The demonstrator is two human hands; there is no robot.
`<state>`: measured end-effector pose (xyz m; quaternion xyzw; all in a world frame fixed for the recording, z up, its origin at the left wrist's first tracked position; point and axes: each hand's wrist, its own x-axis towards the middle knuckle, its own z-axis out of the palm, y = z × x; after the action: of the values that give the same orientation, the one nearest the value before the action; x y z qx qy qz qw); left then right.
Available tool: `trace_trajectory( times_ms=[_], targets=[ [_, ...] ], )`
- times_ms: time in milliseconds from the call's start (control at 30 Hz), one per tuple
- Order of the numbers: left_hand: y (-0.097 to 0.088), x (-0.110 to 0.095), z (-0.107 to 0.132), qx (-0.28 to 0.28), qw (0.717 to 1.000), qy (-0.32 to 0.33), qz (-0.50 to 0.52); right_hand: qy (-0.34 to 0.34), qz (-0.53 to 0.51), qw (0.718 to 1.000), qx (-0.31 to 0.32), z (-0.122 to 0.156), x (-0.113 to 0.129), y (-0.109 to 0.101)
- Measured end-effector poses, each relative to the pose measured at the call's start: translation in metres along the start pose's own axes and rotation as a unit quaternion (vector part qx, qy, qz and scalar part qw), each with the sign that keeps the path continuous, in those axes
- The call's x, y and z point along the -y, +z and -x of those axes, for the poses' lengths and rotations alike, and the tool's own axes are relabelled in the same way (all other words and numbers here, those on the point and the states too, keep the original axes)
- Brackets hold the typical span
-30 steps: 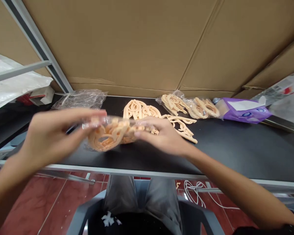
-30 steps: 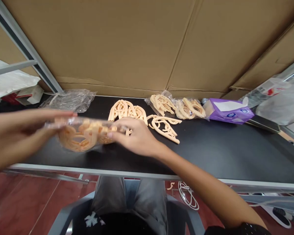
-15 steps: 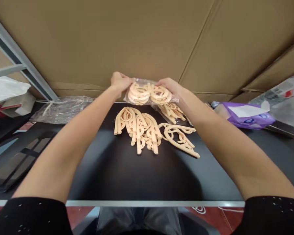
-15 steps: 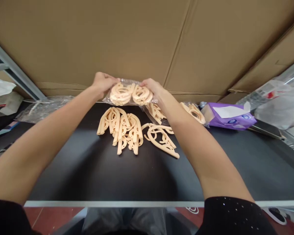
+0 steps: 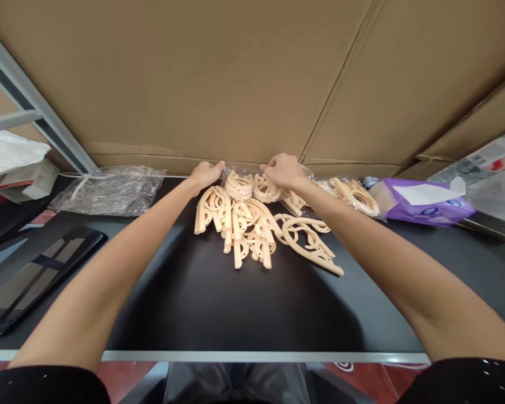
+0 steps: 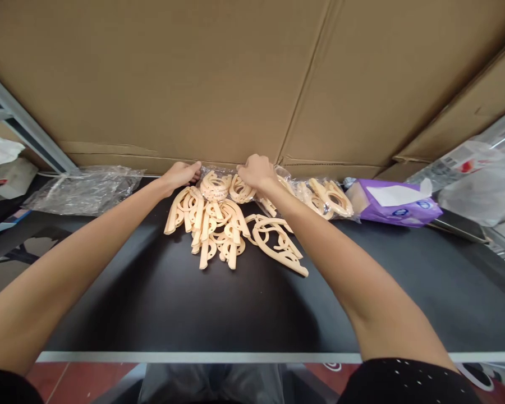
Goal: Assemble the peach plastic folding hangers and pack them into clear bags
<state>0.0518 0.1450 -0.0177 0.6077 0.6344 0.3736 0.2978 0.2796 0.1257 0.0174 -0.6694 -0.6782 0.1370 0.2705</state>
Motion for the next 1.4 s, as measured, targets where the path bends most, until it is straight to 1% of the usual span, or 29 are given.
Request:
trace_trajectory(
  times_ms=[67, 133, 200, 267, 300, 400, 533, 700, 833, 967, 1033, 1067, 1133, 1167, 1233, 1300, 1333, 1400],
  targets=[
    [-0.004, 0.005, 0.011, 0.059, 0.998, -0.017, 0.012, -0.053, 0.029, 0.998, -0.014, 0.024, -0.001, -0.011],
    [-0.006, 0.010, 0.020, 0.100, 0.994, -0.029, 0.017, -0.107, 0.057, 0.992, -0.022, 0.051, -0.003, -0.018],
    [-0.007, 0.013, 0.026, 0.118, 0.993, -0.027, 0.014, -0.136, 0.078, 0.988, 0.010, 0.077, -0.006, -0.021],
    [-0.007, 0.016, 0.032, 0.124, 0.992, -0.019, 0.003, -0.134, 0.086, 0.986, 0.058, 0.098, -0.008, -0.019],
    [-0.007, 0.017, 0.034, 0.123, 0.992, -0.015, -0.005, -0.131, 0.089, 0.985, 0.070, 0.107, -0.008, -0.016],
    [-0.006, 0.017, 0.044, 0.101, 0.994, 0.003, -0.036, -0.119, 0.116, 0.984, 0.060, 0.122, -0.005, -0.009],
    [-0.008, 0.014, 0.062, 0.062, 0.994, 0.033, -0.083, -0.072, 0.153, 0.981, 0.093, 0.129, 0.003, -0.006],
    [-0.012, 0.008, 0.090, 0.053, 0.990, 0.062, -0.113, -0.068, 0.164, 0.979, 0.104, 0.137, 0.010, -0.007],
    [-0.016, 0.006, 0.120, 0.038, 0.990, 0.075, -0.116, -0.100, 0.154, 0.978, 0.100, 0.151, 0.010, -0.010],
    [-0.015, 0.009, 0.153, 0.019, 0.991, 0.080, -0.110, -0.134, 0.121, 0.979, 0.094, 0.169, 0.001, -0.010],
    [-0.017, 0.012, 0.162, 0.018, 0.991, 0.082, -0.103, -0.148, 0.108, 0.979, 0.085, 0.179, -0.005, -0.010],
    [-0.020, 0.013, 0.163, 0.017, 0.991, 0.084, -0.100, -0.153, 0.106, 0.979, 0.082, 0.183, -0.007, -0.010],
    [-0.038, 0.015, 0.159, 0.007, 0.991, 0.089, -0.102, -0.156, 0.101, 0.980, 0.077, 0.191, -0.012, -0.011],
    [-0.052, 0.017, 0.154, -0.006, 0.990, 0.092, -0.109, -0.156, 0.095, 0.980, 0.075, 0.194, -0.014, -0.012],
    [-0.087, 0.024, 0.142, -0.049, 0.984, 0.096, -0.139, -0.155, 0.078, 0.983, 0.066, 0.198, -0.020, -0.013],
    [-0.124, 0.038, 0.129, -0.099, 0.975, 0.085, -0.181, -0.159, 0.058, 0.984, 0.047, 0.199, -0.028, -0.015],
    [-0.140, 0.047, 0.123, -0.128, 0.961, 0.063, -0.236, -0.160, 0.049, 0.985, 0.033, 0.198, -0.032, -0.015],
    [-0.165, 0.064, 0.113, -0.118, 0.961, 0.034, -0.250, -0.154, 0.026, 0.988, -0.002, 0.197, -0.042, -0.017]
  ],
)
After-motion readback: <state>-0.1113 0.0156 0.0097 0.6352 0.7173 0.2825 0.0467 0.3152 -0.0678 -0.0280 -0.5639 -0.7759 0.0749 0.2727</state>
